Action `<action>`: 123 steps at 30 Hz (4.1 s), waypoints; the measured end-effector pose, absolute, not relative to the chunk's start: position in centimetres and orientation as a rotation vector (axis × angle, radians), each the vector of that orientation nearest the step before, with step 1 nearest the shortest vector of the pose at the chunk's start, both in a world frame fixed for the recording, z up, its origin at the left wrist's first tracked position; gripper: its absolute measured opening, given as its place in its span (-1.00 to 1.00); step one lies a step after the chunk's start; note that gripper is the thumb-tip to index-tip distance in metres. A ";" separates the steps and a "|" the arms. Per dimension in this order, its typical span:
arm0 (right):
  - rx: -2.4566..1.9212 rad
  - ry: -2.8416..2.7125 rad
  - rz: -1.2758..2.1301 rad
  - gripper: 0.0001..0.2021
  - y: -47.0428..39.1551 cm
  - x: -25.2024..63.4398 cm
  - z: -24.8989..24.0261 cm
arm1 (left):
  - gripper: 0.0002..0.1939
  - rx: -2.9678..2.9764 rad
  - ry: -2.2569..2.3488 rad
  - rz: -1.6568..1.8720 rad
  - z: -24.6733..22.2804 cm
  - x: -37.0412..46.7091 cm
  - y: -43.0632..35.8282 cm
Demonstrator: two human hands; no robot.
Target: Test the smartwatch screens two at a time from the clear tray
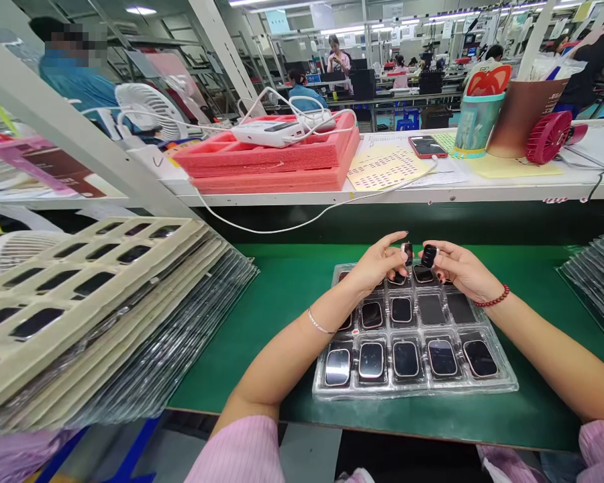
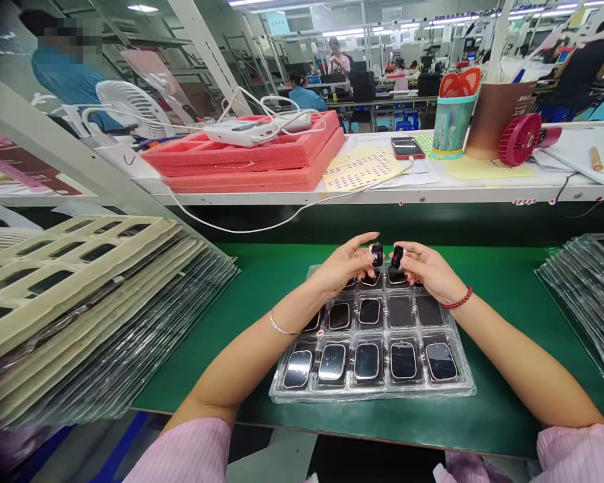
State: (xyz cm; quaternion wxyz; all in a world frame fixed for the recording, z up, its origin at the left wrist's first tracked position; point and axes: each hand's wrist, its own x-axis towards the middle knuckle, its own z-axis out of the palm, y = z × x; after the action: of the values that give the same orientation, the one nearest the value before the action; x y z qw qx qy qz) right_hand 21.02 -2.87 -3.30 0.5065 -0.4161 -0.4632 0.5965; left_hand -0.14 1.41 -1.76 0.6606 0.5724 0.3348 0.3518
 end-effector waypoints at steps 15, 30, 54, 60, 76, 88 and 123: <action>-1.067 -1.265 1.372 -0.47 -2.7 21.0 -4.0 | -0.49 1.360 0.766 0.727 -2.1 0.1 1.5; -1.089 -1.276 1.362 -0.45 -2.8 21.0 -3.9 | -0.59 1.341 0.789 0.727 -1.9 0.2 1.4; -1.158 -1.375 1.275 -0.71 -3.4 21.0 -2.9 | -0.77 1.498 0.917 0.741 -1.3 0.9 0.6; -1.456 -1.932 0.481 -0.81 -6.4 24.2 -2.6 | -0.90 2.231 0.859 0.667 -1.5 2.9 -2.6; -0.977 -2.671 0.245 -0.83 -11.7 11.9 -1.3 | -0.76 2.718 1.077 0.109 0.2 -11.9 -9.3; -1.068 -1.612 1.547 -0.85 -6.6 15.0 -1.4 | -0.77 1.590 0.962 0.781 -0.5 -8.0 -6.3; -0.975 -1.362 1.467 -0.68 -3.7 17.6 -4.7 | -0.45 1.448 0.977 0.579 -2.5 -4.0 -0.2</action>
State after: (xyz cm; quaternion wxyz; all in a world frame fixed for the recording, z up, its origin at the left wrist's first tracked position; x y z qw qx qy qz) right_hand 17.62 -3.73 -4.68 0.4418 -0.3928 -0.5487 0.5912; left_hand -4.03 -0.22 -2.52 0.6058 0.6260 0.4224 0.2505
